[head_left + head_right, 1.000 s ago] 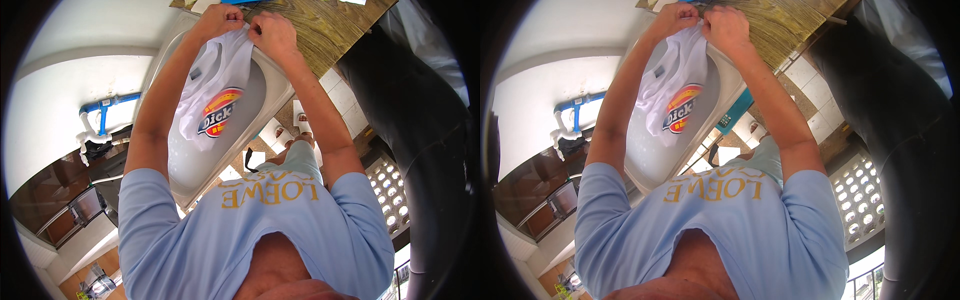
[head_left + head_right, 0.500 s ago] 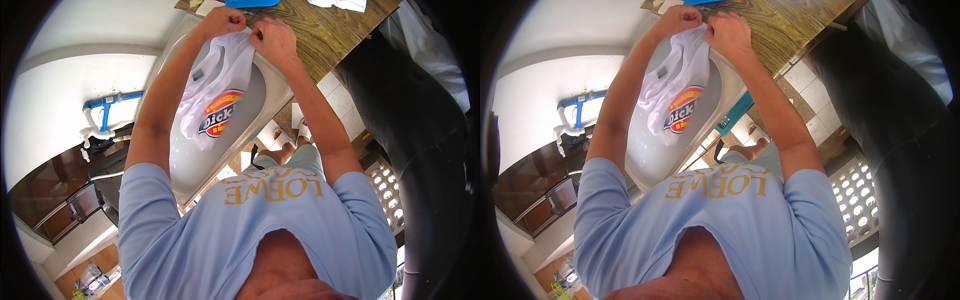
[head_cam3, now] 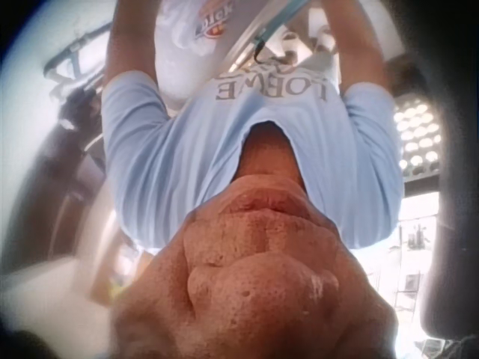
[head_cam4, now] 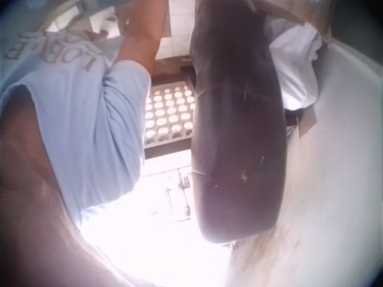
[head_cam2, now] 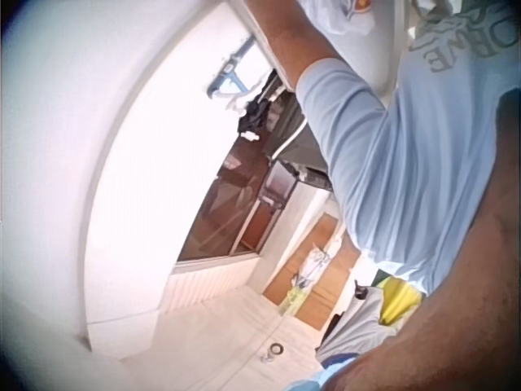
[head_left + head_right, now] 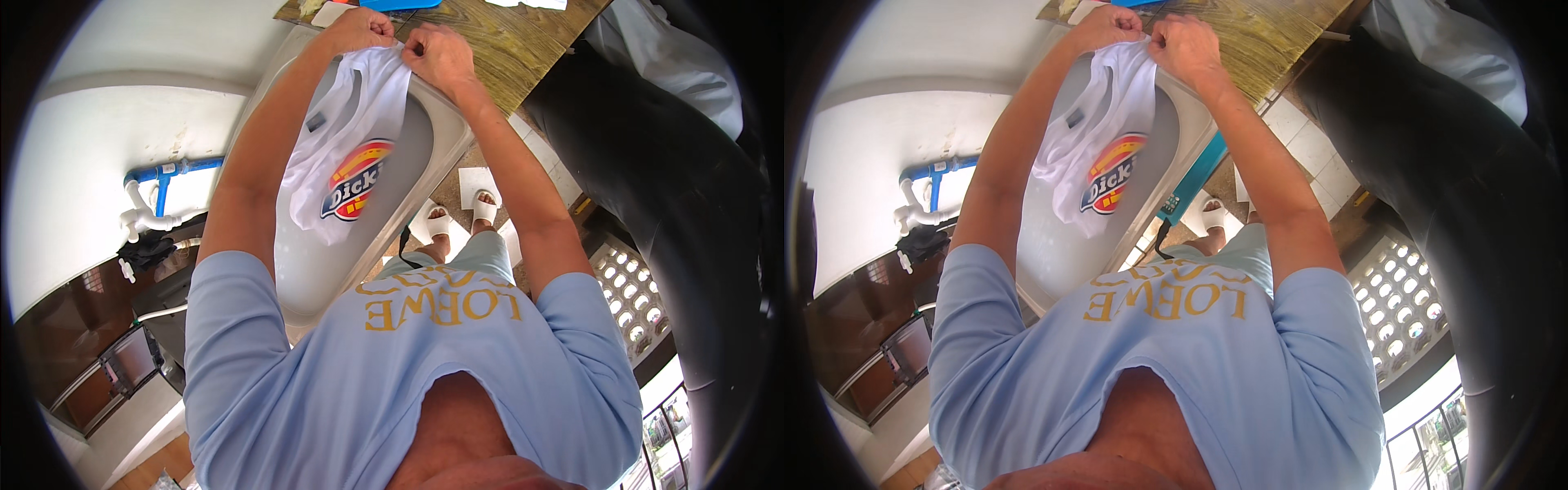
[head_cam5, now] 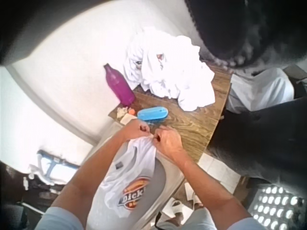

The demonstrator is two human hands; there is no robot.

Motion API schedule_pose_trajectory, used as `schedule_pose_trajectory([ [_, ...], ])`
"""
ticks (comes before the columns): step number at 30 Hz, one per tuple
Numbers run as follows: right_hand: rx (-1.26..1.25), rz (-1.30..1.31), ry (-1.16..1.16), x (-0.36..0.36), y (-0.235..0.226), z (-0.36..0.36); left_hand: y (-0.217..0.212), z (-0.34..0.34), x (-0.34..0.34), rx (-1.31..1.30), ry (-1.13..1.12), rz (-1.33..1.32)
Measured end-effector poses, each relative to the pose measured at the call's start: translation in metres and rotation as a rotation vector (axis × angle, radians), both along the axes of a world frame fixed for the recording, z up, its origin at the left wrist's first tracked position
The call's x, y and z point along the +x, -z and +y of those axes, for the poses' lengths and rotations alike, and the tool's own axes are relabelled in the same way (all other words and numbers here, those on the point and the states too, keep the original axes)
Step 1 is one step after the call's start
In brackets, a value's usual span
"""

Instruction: The person washes white shirts by hand in a basin of soapy water, applying liquid detergent from a purple bottle and scrubbing the fabric before placing a shirt into a top-loading washing machine.

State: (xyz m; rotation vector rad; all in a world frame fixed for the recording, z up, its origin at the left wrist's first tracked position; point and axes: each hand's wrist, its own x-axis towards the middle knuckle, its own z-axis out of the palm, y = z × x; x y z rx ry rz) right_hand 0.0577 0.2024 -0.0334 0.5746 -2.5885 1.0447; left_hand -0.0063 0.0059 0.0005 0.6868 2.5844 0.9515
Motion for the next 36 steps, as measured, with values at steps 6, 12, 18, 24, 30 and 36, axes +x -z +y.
schedule_pose_trajectory([
  [6, -0.008, -0.018, 0.037, 0.005, -0.004, -0.004, 0.008, 0.001, -0.001, -0.095, -0.017, 0.014],
  [12, 0.027, -0.080, 0.058, 0.004, -0.006, -0.003, -0.003, 0.006, 0.002, -0.147, -0.027, -0.003],
  [18, 0.016, -0.102, 0.050, 0.005, -0.010, -0.008, 0.001, -0.008, -0.004, -0.048, 0.018, -0.038],
  [24, 0.023, -0.101, 0.076, 0.007, -0.008, -0.005, -0.009, 0.011, 0.001, -0.177, 0.059, 0.049],
  [30, 0.022, -0.097, 0.081, 0.009, -0.011, -0.008, -0.002, 0.010, 0.007, -0.129, 0.050, 0.177],
  [36, 0.051, -0.117, 0.097, 0.007, -0.014, -0.008, 0.002, 0.010, 0.005, -0.151, 0.015, 0.189],
])
